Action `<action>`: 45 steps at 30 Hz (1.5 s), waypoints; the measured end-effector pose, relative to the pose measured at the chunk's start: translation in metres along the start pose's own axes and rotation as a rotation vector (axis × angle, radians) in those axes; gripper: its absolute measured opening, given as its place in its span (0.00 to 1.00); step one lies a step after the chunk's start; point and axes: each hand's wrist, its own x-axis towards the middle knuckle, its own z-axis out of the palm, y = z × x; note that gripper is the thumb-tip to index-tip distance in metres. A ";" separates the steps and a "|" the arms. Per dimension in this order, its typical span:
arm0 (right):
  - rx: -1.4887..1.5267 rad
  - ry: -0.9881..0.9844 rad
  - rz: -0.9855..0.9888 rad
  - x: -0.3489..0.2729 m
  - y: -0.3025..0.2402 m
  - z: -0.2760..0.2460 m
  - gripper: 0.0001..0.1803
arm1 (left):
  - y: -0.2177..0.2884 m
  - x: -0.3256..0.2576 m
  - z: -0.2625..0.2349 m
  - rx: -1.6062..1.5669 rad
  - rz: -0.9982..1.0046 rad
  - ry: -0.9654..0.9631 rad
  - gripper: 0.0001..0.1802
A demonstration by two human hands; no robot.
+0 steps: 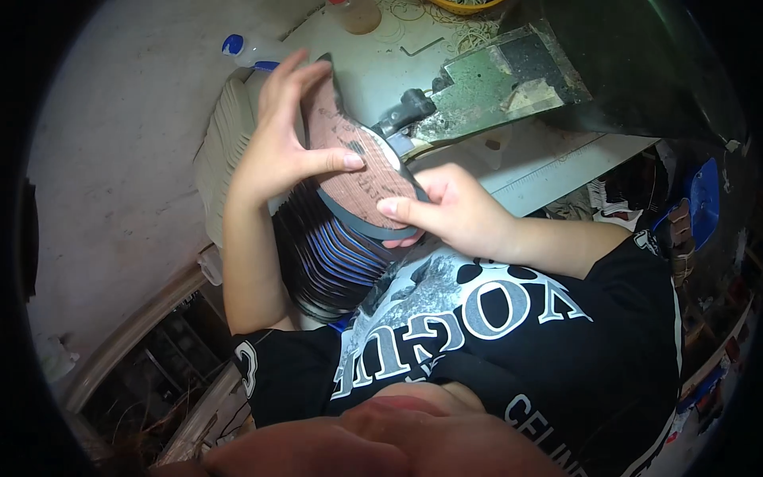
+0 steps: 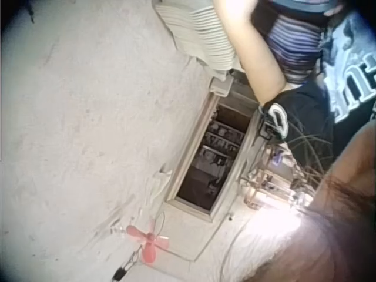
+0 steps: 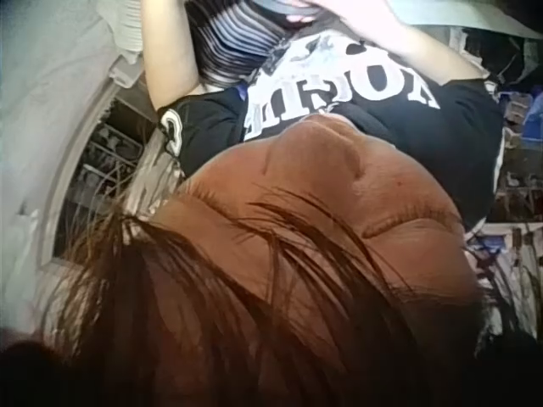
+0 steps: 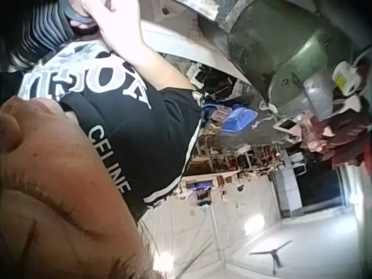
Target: Checking and organizing shoe insoles and components on a workbench.
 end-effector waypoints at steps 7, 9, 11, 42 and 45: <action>-0.471 -0.152 -0.200 -0.003 0.004 -0.006 0.14 | 0.041 -0.072 0.046 -1.620 -0.527 0.477 0.37; -0.595 -0.034 -0.259 -0.002 0.002 -0.008 0.11 | 0.055 -0.070 0.051 -1.580 -0.570 0.569 0.24; -0.375 0.270 -0.498 0.003 0.005 0.001 0.07 | 0.063 -0.076 0.055 -1.400 -0.464 0.847 0.18; -0.132 -0.287 0.049 -0.006 0.026 -0.028 0.23 | 0.049 -0.064 0.070 -1.343 -0.369 0.580 0.21; -0.083 -0.159 -0.068 -0.005 0.027 -0.017 0.19 | 0.021 -0.042 0.067 -1.195 -0.370 0.551 0.17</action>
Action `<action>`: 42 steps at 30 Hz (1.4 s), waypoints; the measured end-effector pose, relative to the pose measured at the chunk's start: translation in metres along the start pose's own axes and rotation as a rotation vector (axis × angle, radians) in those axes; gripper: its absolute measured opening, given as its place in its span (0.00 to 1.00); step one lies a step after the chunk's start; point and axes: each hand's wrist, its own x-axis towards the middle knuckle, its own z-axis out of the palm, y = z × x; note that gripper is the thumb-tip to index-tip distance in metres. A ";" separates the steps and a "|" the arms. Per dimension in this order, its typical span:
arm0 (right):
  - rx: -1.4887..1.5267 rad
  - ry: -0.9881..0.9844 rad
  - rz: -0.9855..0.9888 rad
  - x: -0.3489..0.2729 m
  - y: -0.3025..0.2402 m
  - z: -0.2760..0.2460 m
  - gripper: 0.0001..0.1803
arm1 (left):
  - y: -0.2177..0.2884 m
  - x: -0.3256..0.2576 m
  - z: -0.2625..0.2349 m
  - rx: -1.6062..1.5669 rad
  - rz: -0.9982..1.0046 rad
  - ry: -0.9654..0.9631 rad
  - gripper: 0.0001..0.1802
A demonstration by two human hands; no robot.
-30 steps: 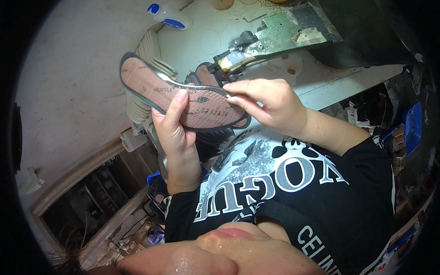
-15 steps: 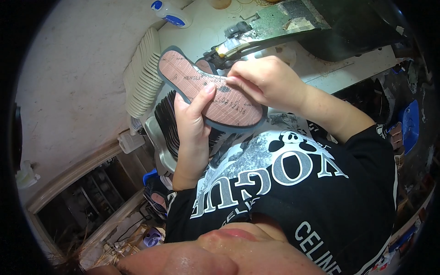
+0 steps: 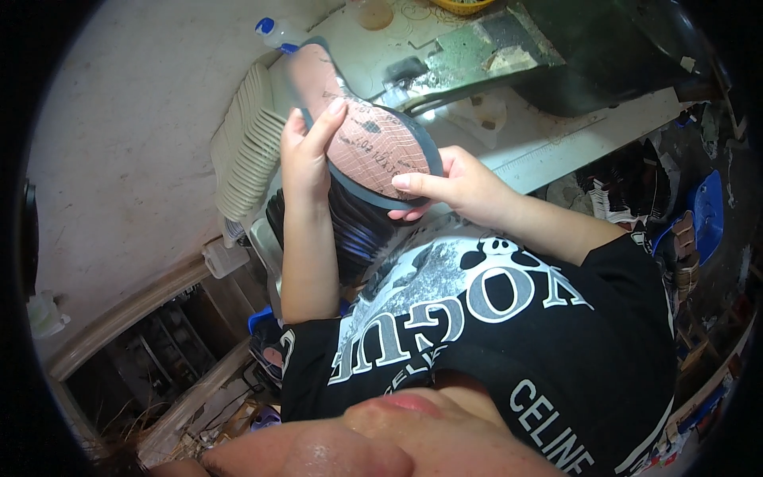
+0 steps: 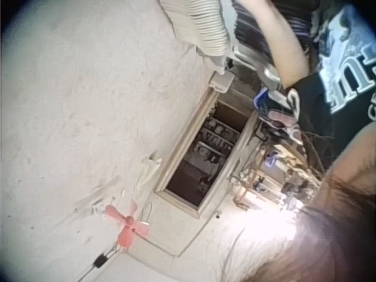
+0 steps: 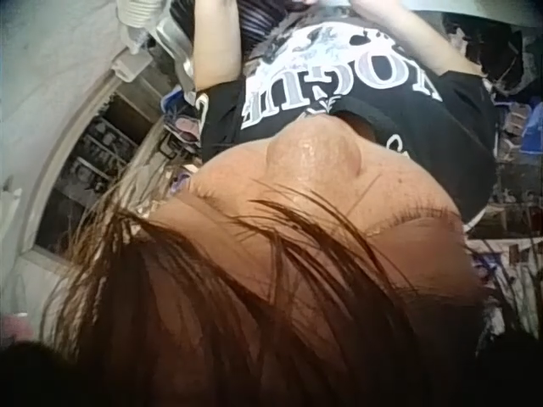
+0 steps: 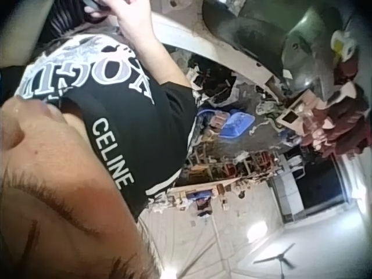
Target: Checking and organizing shoe insoles and components on a workbench.
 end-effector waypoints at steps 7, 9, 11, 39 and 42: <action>0.083 0.189 0.006 -0.013 0.004 0.011 0.18 | -0.009 0.015 0.017 0.037 -0.145 -0.092 0.21; 0.111 0.202 -0.038 -0.014 0.002 0.011 0.18 | -0.010 0.018 0.019 0.044 -0.138 -0.098 0.20; 0.117 0.208 -0.042 -0.013 -0.001 0.012 0.17 | -0.008 0.020 0.022 0.053 -0.133 -0.102 0.20; 0.040 0.183 -0.088 -0.013 -0.028 0.010 0.23 | 0.062 0.081 0.021 0.881 -0.201 -1.103 0.20; 0.087 0.233 -0.128 -0.011 -0.026 0.014 0.23 | 0.064 0.078 0.018 0.892 -0.206 -1.083 0.20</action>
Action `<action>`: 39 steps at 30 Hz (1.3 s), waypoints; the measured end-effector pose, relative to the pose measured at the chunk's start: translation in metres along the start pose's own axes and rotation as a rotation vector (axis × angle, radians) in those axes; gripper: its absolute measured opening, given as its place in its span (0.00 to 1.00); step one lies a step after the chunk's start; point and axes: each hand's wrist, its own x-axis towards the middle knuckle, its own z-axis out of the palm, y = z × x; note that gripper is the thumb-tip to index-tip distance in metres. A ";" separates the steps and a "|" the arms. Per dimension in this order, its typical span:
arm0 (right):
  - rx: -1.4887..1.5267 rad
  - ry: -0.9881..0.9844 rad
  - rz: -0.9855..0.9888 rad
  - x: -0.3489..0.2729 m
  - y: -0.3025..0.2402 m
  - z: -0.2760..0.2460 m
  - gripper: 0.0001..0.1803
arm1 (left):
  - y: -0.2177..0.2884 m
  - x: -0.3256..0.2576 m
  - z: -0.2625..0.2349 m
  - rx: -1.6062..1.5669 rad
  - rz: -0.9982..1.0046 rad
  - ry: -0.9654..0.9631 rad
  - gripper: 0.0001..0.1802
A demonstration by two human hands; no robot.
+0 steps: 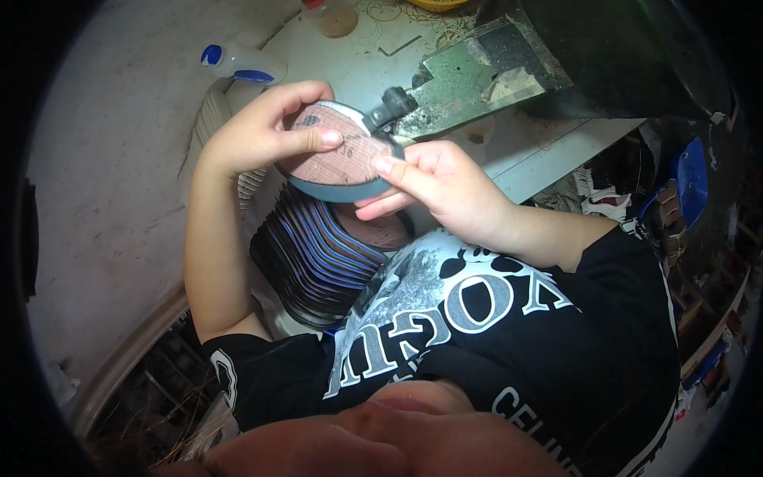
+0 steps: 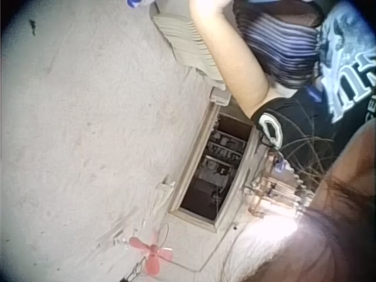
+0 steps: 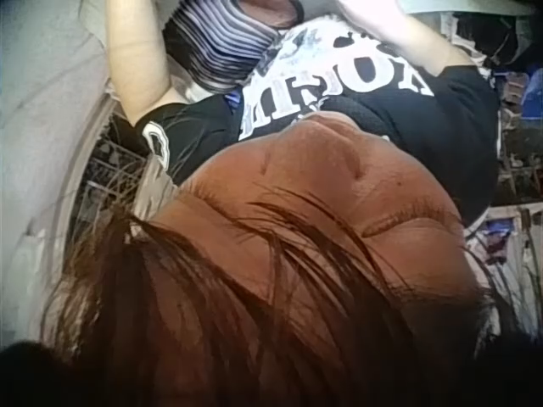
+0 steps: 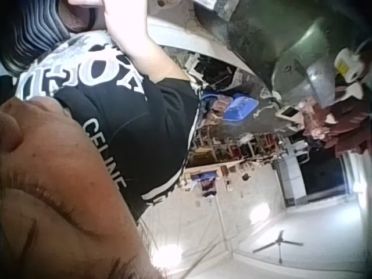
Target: Checking and organizing shoe insoles and components on a workbench.
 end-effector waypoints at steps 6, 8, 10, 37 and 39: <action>0.033 0.062 -0.018 0.004 -0.002 0.003 0.22 | -0.005 -0.011 0.012 -0.119 -0.053 0.083 0.20; -0.001 0.074 -0.028 0.009 0.000 0.001 0.23 | -0.013 -0.013 0.016 -0.076 -0.082 0.140 0.19; -0.003 0.084 -0.039 0.014 0.000 -0.002 0.23 | -0.016 -0.013 0.020 -0.096 -0.110 0.159 0.19; -0.340 -0.138 -0.028 0.066 0.028 -0.028 0.19 | -0.011 -0.024 0.064 -0.477 -0.544 0.588 0.35; -0.396 -0.142 -0.150 0.067 0.019 -0.029 0.16 | -0.009 -0.026 0.065 -0.506 -0.560 0.563 0.34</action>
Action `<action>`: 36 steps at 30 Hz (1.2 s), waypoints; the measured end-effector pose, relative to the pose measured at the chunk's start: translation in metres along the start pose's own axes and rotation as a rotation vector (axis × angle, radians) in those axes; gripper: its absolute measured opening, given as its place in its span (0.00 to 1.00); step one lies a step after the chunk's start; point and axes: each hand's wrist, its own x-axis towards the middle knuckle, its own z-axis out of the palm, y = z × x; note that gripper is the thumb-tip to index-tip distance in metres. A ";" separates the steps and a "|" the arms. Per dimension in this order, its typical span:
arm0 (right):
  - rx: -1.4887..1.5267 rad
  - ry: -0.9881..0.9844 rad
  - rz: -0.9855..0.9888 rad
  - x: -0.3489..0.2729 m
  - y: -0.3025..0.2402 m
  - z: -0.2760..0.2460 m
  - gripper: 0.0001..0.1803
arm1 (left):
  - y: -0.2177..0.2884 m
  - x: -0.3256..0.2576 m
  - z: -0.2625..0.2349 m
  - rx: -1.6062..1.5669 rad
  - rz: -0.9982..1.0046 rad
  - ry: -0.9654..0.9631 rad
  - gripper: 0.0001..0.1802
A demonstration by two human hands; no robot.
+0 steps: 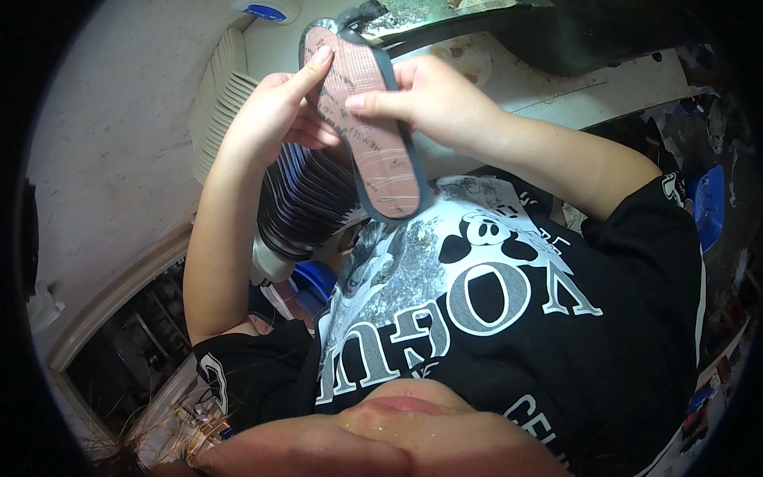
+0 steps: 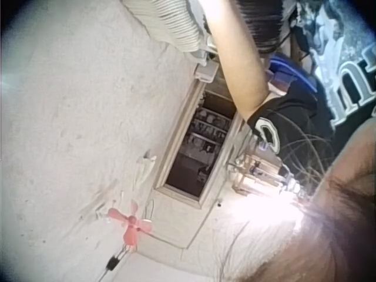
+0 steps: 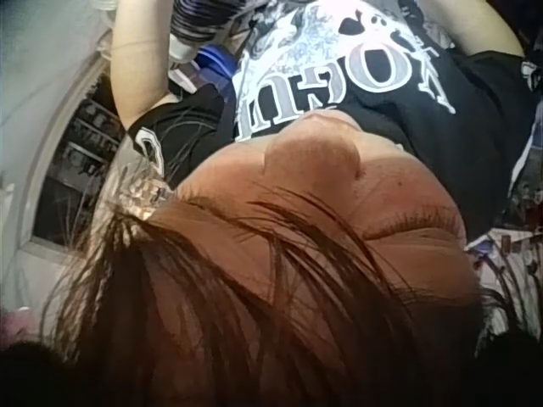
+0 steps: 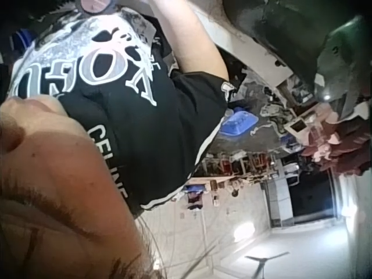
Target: Checking and organizing shoe insoles and components on a workbench.
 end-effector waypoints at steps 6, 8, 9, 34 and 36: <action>-0.099 0.086 0.048 0.016 -0.004 -0.011 0.20 | -0.013 0.007 -0.005 -0.097 0.172 0.005 0.25; 0.014 0.082 0.092 0.015 -0.004 -0.010 0.20 | -0.020 0.008 -0.001 -0.141 0.184 0.059 0.24; 0.126 0.075 0.135 0.013 -0.004 -0.009 0.21 | -0.022 0.009 0.001 -0.185 0.198 0.116 0.24; 0.521 0.226 0.101 -0.032 -0.019 0.037 0.18 | 0.030 0.060 -0.058 0.647 0.871 0.336 0.35; 0.524 0.250 0.093 -0.031 -0.021 0.037 0.19 | 0.061 0.036 -0.042 0.725 0.789 0.222 0.35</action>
